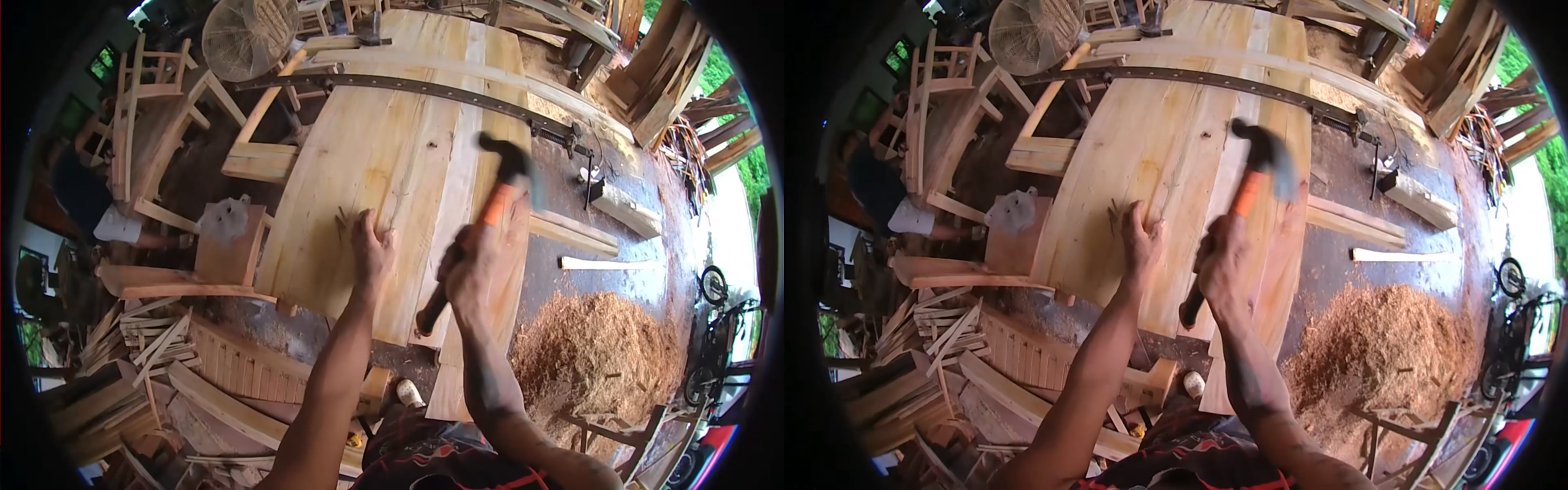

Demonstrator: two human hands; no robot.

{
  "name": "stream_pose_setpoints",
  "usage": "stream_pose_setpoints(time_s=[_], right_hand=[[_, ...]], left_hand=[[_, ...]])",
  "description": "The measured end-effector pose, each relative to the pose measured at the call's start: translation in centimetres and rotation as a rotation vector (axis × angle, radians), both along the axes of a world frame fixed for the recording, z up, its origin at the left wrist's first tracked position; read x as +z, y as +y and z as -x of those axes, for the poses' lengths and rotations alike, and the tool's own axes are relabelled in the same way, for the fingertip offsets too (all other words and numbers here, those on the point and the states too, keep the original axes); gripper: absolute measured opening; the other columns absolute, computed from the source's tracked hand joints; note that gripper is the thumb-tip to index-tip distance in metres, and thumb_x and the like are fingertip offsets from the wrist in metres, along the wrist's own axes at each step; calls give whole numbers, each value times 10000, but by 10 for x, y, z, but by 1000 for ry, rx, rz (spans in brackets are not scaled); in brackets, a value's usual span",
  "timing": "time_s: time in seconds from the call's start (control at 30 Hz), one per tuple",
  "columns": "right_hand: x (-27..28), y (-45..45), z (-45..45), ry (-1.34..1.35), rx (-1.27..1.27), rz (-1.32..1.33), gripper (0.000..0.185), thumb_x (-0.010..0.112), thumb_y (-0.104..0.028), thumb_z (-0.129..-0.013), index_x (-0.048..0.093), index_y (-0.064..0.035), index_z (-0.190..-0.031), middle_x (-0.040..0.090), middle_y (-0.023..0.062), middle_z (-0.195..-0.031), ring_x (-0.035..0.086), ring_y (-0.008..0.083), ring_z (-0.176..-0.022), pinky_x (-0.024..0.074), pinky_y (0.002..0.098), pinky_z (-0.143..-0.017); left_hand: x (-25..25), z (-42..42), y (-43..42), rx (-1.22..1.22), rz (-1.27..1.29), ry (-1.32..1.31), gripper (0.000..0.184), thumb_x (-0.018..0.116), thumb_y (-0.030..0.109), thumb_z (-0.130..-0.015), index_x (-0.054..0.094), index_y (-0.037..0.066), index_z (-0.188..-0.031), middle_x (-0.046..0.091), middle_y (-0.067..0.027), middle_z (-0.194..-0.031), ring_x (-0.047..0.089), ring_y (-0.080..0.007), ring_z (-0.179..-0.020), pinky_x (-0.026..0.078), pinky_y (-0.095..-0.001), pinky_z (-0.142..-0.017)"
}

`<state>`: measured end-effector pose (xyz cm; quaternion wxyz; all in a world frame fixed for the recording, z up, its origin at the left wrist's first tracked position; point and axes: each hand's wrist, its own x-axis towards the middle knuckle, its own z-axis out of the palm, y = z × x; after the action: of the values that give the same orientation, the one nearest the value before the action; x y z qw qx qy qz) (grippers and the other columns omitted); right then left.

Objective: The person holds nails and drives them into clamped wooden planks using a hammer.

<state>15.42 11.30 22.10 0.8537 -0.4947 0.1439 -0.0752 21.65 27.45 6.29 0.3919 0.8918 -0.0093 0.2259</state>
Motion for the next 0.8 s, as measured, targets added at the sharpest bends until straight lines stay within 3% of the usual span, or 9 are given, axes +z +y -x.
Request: stream_pose_setpoints(time_s=[0.1,0.13,0.23,0.27,0.33,0.43,0.6,0.67,0.8], right_hand=[[9,11,16,-224,-330,63,553,399,-611,-974,432,-115,-732,351,-21,-473,337,117,-366,294,278,-346],[-11,15,14,-138,-227,-19,473,409,-534,-995,420,-118,-770,362,-19,-487,363,120,-382,321,297,-355],[-107,42,-32,416,277,426,484,415,-525,-1012,449,-134,-728,346,-47,-502,360,130,-361,313,314,-330],[-119,44,-43,287,274,302,528,410,-568,-1000,463,-112,-739,376,-32,-519,365,119,-371,315,316,-338],[-88,40,-48,245,171,521,598,373,-559,-1013,527,-38,-763,480,41,-576,473,151,-484,402,346,-449],[-6,31,-17,87,13,77,467,399,-477,-1033,499,-118,-752,403,-48,-546,340,53,-402,267,242,-363],[-23,37,16,-167,-252,310,668,288,-720,-941,434,-113,-704,364,-20,-445,374,107,-368,282,260,-357],[-96,50,-16,252,131,292,610,349,-664,-960,462,-108,-734,389,-13,-475,398,115,-370,327,284,-347],[-64,49,-38,400,275,345,606,393,-602,-984,501,-64,-727,441,12,-541,452,138,-413,374,333,-355]], left_hand=[[-6,-1,-3,29,-18,-17,618,729,85,-790,445,15,-1334,507,-226,-1328,475,-430,-1206,373,-517,-1024],[-6,-1,-2,43,-19,-16,611,731,84,-783,452,7,-1321,513,-233,-1312,482,-434,-1191,378,-522,-1016],[-11,-4,3,-10,102,-67,596,738,84,-763,468,-13,-1285,534,-251,-1254,496,-447,-1153,395,-528,-997],[-11,-7,5,-27,97,-88,596,738,84,-763,468,-13,-1285,534,-251,-1254,496,-447,-1153,395,-528,-997],[-16,-11,10,-2,-26,-159,585,741,74,-747,477,-30,-1258,548,-267,-1206,510,-456,-1117,411,-527,-978],[0,-6,4,-1,22,-78,573,731,57,-760,474,-30,-1264,548,-266,-1206,506,-452,-1130,414,-521,-974],[-2,-4,3,15,-9,-68,546,724,55,-763,488,-27,-1249,552,-264,-1205,515,-440,-1129,412,-514,-981],[-3,-6,6,-2,56,-83,550,720,51,-758,486,-27,-1249,551,-262,-1205,513,-442,-1133,408,-516,-987],[-4,-10,10,-16,14,-156,557,704,26,-743,477,-28,-1249,545,-259,-1212,508,-448,-1143,402,-524,-998]])
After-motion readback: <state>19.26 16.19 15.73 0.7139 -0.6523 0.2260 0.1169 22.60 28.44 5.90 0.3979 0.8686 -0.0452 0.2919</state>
